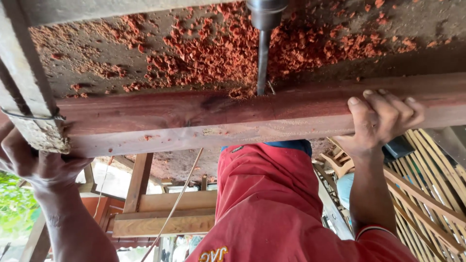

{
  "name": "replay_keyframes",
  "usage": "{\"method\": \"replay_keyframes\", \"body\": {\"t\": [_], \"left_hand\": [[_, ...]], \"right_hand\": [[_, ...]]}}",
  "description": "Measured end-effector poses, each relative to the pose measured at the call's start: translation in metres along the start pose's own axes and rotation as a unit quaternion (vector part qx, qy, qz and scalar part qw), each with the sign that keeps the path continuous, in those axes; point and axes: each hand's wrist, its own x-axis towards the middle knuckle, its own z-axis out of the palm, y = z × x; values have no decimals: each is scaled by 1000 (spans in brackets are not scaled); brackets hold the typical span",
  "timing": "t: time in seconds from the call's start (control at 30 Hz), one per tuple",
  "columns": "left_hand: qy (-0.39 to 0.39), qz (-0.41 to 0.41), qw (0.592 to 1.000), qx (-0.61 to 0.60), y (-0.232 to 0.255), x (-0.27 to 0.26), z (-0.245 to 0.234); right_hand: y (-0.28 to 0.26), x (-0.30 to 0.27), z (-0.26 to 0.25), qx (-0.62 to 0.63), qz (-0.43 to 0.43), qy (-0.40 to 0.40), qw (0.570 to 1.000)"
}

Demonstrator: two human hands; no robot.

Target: The person uses a drill press to bore holes into a long wooden plank. They position the plank under the drill bit, operate the machine to create holes, and periodically adjust the plank's position to drill at different locations.

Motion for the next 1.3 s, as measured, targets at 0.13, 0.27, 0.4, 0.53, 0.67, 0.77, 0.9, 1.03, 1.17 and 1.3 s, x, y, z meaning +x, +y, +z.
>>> {"method": "replay_keyframes", "body": {"t": [0.13,0.27,0.4,0.53,0.67,0.77,0.9,1.03,1.17,1.3], "left_hand": [[-17,-10,1000,0,-2,-3,0],[-7,-9,1000,-1,-4,-2,1],[13,-3,1000,12,0,7,1],[15,-21,999,19,2,11,-2],[43,-3,999,15,-3,14,-3],[50,8,999,7,-6,7,-2],[45,13,999,17,-2,5,-4],[13,-26,1000,13,15,8,-7],[11,-33,999,23,19,20,-8],[-3,-54,999,2,14,-1,-3]], "right_hand": [[-10,25,-6,3,2,-28,1000],[-1,20,2,-6,-8,-5,1000],[2,29,1,4,-10,-21,1000],[14,34,8,1,-30,-2,1000],[3,59,-4,-7,-40,-29,999],[4,51,-5,10,-29,-35,999],[-3,39,-14,3,-10,-60,998],[-2,35,-8,11,-15,-48,999],[-12,50,-10,6,-27,-59,998],[-4,42,-2,11,-40,-60,997]]}}
